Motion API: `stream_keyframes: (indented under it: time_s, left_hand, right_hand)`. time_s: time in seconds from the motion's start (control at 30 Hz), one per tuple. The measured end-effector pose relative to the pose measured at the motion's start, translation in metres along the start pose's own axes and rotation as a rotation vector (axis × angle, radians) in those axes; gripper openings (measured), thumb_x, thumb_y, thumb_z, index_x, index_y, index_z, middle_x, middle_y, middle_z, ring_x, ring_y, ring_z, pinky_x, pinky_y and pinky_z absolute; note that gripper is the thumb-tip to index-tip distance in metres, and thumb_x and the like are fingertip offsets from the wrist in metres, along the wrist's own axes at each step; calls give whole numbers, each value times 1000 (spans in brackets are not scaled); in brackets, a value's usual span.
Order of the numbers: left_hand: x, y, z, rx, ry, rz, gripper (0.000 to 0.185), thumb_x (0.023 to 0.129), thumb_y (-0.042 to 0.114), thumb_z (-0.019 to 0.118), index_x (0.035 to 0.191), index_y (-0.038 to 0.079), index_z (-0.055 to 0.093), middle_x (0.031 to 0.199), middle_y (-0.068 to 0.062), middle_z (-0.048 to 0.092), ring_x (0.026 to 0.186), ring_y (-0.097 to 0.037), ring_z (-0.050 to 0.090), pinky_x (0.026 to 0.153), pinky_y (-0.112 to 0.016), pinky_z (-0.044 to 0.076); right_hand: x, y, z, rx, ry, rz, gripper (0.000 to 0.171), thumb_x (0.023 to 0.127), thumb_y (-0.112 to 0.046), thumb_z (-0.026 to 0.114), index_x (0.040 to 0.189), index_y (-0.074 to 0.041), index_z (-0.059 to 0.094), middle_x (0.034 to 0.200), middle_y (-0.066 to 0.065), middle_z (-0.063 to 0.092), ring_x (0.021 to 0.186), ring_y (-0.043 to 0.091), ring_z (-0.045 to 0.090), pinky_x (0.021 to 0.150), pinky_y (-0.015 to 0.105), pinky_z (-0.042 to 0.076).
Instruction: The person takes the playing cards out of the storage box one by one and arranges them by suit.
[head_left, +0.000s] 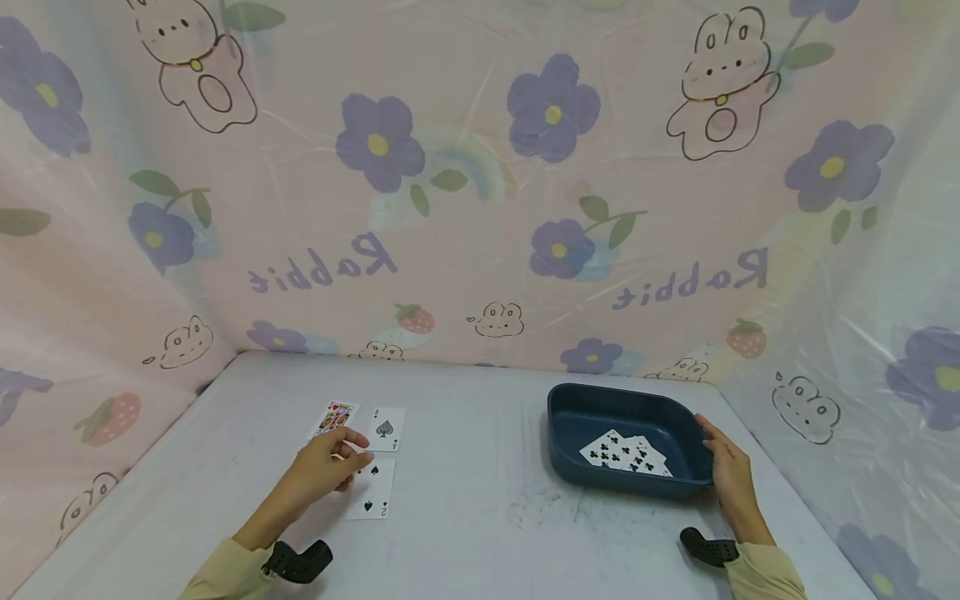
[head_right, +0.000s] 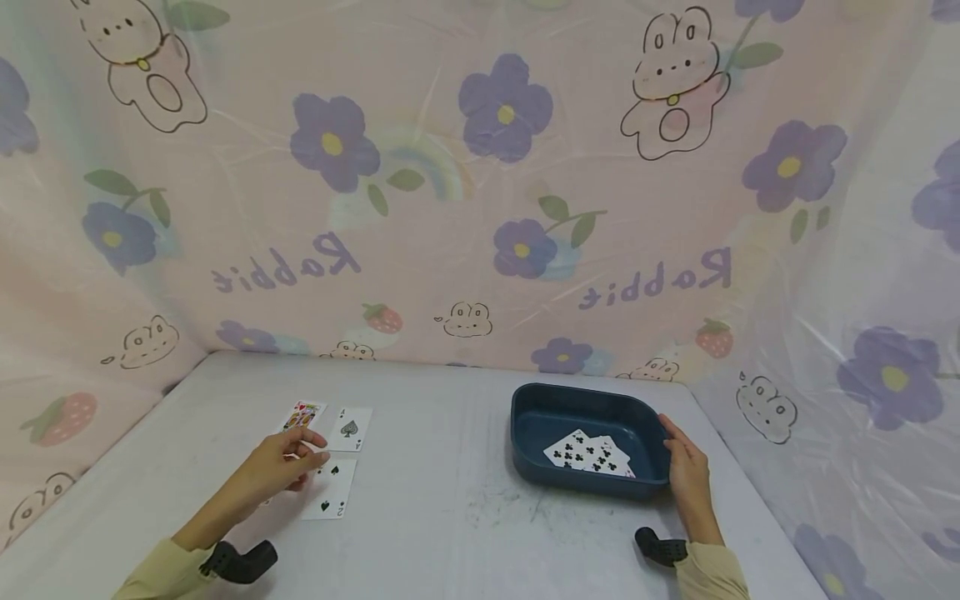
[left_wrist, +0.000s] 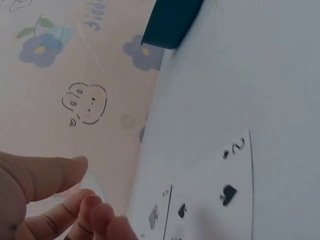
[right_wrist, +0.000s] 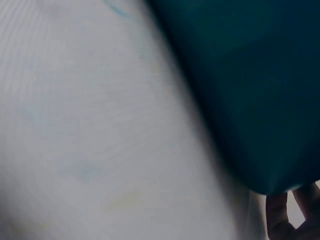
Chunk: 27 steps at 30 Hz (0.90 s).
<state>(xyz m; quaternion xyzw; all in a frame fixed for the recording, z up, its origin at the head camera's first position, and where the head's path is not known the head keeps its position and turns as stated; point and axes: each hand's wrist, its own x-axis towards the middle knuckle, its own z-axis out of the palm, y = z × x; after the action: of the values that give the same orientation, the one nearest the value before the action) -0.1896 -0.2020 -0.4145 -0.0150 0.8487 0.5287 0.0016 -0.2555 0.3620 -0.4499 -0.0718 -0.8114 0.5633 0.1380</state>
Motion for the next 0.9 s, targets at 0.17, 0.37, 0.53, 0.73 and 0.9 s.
stream_keyframes:
  time_s: [0.17,0.37,0.53,0.73,0.9]
  left_hand:
    - [1,14,4,-41,-51,86,27,89,16,71,109,1,61,80,-6,54,65,-19,53,57,-29,49]
    - [2,31,11,-48,-91,210,24,91,23,69,105,4,63,88,-6,56,72,-27,55,62,-34,48]
    - [5,44,20,-55,-106,253,18,92,25,68,98,9,62,90,-9,59,73,-25,56,61,-31,47]
    - [10,63,31,-12,-117,345,15,92,23,69,93,10,60,87,-2,60,71,-17,54,59,-28,42]
    - [12,82,41,-13,-145,350,15,90,22,69,93,11,60,89,-1,59,76,-19,54,62,-30,42]
  right_hand:
    - [0,1,0,-5,-5,14,49,104,-13,19,151,-2,27,157,17,19,144,29,10,114,48,7]
    - [1,2,0,-1,-12,11,49,104,-14,18,151,-2,26,157,16,18,145,29,10,114,48,7]
    - [0,2,0,-5,-23,-6,49,105,-14,18,151,-2,26,157,16,18,144,29,9,113,49,6]
    - [-1,1,1,-11,-8,-1,49,104,-14,19,151,-2,27,157,16,18,144,30,11,114,48,7]
    - [-1,-1,1,-1,4,-1,49,104,-13,21,151,-2,28,156,16,20,144,28,12,114,45,8]
